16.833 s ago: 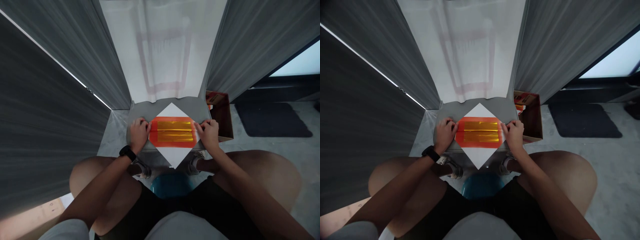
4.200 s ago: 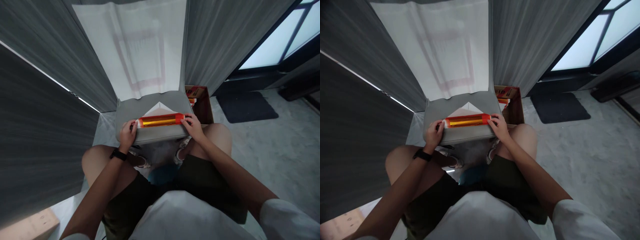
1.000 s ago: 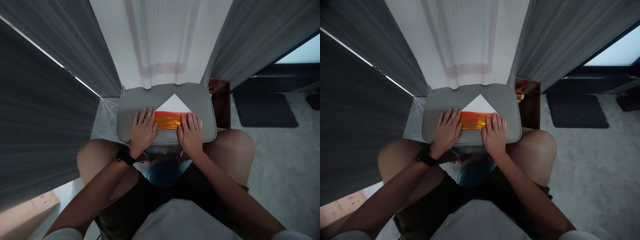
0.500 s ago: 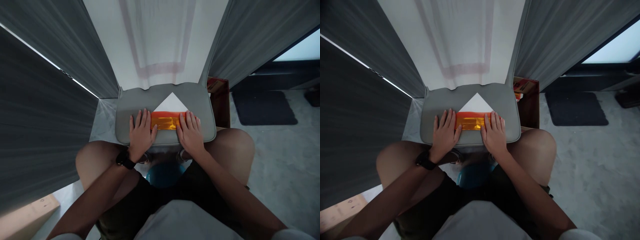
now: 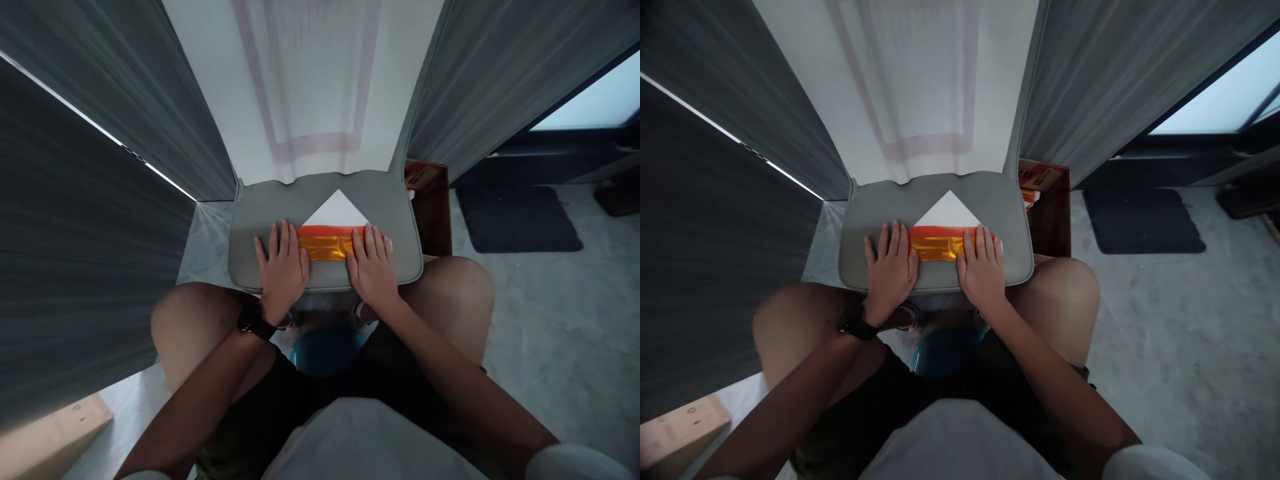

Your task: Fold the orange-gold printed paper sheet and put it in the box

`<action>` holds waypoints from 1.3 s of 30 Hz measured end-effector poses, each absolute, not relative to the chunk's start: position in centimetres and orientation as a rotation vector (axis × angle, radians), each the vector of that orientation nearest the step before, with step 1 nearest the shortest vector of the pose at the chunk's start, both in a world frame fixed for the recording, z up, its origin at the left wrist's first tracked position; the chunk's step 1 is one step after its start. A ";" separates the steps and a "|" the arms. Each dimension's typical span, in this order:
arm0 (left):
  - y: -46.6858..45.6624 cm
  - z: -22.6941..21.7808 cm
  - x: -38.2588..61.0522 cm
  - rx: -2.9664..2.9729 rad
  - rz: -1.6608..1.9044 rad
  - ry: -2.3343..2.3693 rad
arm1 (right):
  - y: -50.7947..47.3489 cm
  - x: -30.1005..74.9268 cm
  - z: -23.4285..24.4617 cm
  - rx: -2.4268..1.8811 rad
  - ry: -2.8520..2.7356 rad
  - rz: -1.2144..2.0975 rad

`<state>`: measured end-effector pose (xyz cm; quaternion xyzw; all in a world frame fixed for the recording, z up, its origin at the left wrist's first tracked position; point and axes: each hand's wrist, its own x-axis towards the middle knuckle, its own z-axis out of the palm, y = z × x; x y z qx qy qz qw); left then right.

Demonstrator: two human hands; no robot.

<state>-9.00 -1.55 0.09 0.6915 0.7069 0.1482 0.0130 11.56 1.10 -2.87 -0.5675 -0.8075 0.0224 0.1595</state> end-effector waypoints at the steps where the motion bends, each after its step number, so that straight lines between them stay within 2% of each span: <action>1: -1.6 0.4 -8.7 2.151 0.477 2.222 | 1.1 11.5 -2.9 -1.623 -2.310 0.063; 8: -1.1 2.7 -7.0 2.397 0.462 2.095 | 1.1 11.3 -2.9 -1.630 -2.285 0.051; 14: 0.3 0.8 -7.5 2.466 0.325 1.857 | 1.1 10.8 -3.2 -1.634 -2.187 0.122; 28: 0.0 -0.9 -8.5 2.310 0.360 2.067 | 1.3 12.6 -3.4 -1.640 -2.137 0.181; 39: -1.6 -0.9 -8.6 2.239 0.474 2.187 | 1.4 14.7 -3.6 -1.660 -2.190 0.095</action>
